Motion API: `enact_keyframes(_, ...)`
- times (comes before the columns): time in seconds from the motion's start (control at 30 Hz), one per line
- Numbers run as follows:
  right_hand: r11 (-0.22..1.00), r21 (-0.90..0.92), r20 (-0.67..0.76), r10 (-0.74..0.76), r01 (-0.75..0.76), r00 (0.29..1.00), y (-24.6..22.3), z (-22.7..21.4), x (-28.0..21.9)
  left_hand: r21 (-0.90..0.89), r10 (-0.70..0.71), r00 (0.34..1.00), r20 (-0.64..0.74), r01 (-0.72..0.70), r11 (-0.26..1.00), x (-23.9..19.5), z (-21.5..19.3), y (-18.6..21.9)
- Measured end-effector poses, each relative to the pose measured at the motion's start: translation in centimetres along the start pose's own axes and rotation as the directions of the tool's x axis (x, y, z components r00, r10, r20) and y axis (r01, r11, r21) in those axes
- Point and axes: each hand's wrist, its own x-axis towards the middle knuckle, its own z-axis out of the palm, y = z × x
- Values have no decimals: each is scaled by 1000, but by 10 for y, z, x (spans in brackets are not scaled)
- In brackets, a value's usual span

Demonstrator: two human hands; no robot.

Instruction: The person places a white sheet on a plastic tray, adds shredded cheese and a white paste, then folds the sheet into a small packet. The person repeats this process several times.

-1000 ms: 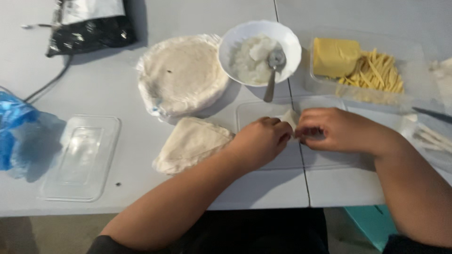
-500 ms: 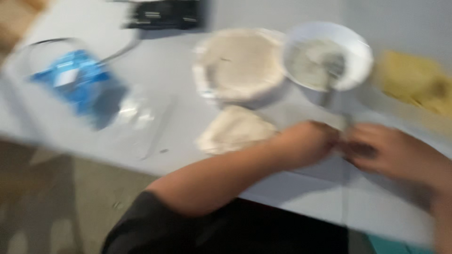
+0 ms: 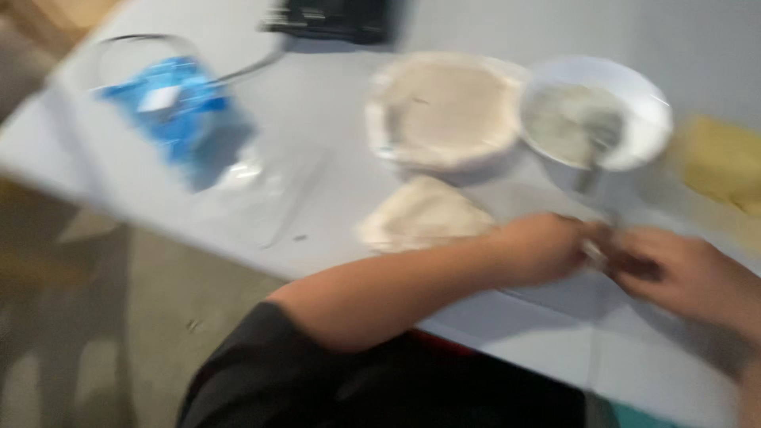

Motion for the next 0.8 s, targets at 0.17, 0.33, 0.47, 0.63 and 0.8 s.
enact_keyframes(0.17,980,178,-75,-73,85,995,-68,-47,-22,-65,-25,993,115,33,997,-8,-24,10)
enact_keyframes(0.33,957,234,-121,-145,170,982,-88,-62,-33,-48,49,998,36,-47,998,-9,-38,28)
enact_keyframes(0.47,923,289,-163,-215,255,963,-76,-61,-35,-54,-13,998,61,16,998,-8,-37,27)
enact_keyframes(0.63,923,288,-159,-216,254,963,-72,-62,-37,-50,-37,996,84,42,998,-7,-36,25)
enact_keyframes(0.8,935,314,-111,-137,165,984,-78,-64,-38,18,48,995,90,-50,999,-11,-39,26)
